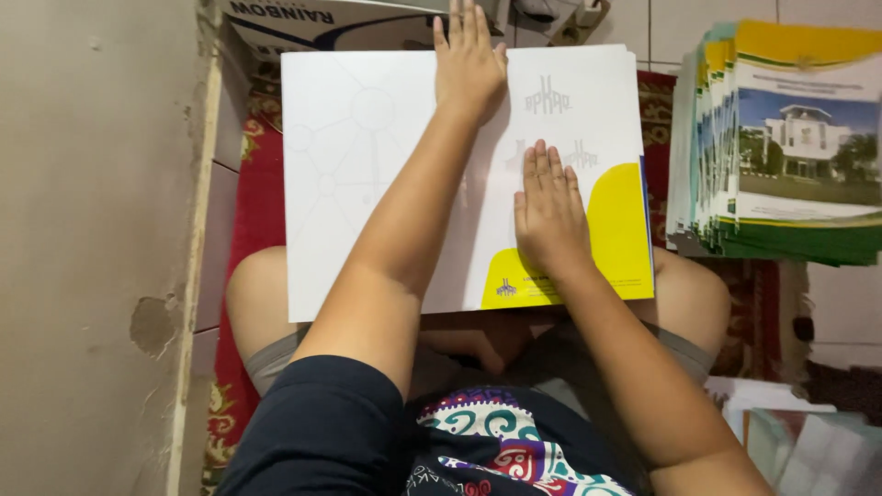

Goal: The person organizes and inspects printed booklets and a large folder on the floor.

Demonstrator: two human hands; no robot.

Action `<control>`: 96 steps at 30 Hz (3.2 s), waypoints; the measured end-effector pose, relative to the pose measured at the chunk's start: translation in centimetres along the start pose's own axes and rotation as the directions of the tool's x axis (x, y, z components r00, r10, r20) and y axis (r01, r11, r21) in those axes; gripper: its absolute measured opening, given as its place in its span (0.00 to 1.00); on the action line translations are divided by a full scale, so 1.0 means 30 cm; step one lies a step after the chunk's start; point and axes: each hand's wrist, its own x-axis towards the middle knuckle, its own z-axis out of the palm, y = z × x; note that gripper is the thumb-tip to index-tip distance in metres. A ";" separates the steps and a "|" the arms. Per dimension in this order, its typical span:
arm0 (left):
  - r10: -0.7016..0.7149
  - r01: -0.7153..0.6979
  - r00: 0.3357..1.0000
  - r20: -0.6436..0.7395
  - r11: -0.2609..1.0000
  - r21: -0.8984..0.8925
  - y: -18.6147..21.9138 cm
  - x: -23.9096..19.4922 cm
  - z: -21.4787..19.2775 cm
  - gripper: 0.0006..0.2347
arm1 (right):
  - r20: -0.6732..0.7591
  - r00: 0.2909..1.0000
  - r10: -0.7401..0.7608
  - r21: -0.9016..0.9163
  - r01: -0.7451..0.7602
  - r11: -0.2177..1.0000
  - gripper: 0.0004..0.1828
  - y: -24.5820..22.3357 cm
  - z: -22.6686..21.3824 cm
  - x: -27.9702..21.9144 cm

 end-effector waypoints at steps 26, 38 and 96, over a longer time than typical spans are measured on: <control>0.318 -0.297 0.938 0.139 0.943 -0.152 0.041 -0.931 -0.079 0.27 | -0.118 0.990 -0.079 -0.048 0.074 0.996 0.32 0.048 0.077 -0.004; 0.112 -0.106 0.988 0.104 0.992 -0.062 0.004 -0.225 -0.071 0.27 | 0.031 0.999 0.008 -0.021 -0.008 1.000 0.35 -0.002 0.009 -0.004; 0.409 -0.375 0.899 0.155 0.903 -0.209 0.007 -0.942 -0.097 0.27 | 0.013 1.000 0.012 -0.009 -0.012 1.000 0.32 0.043 0.048 0.009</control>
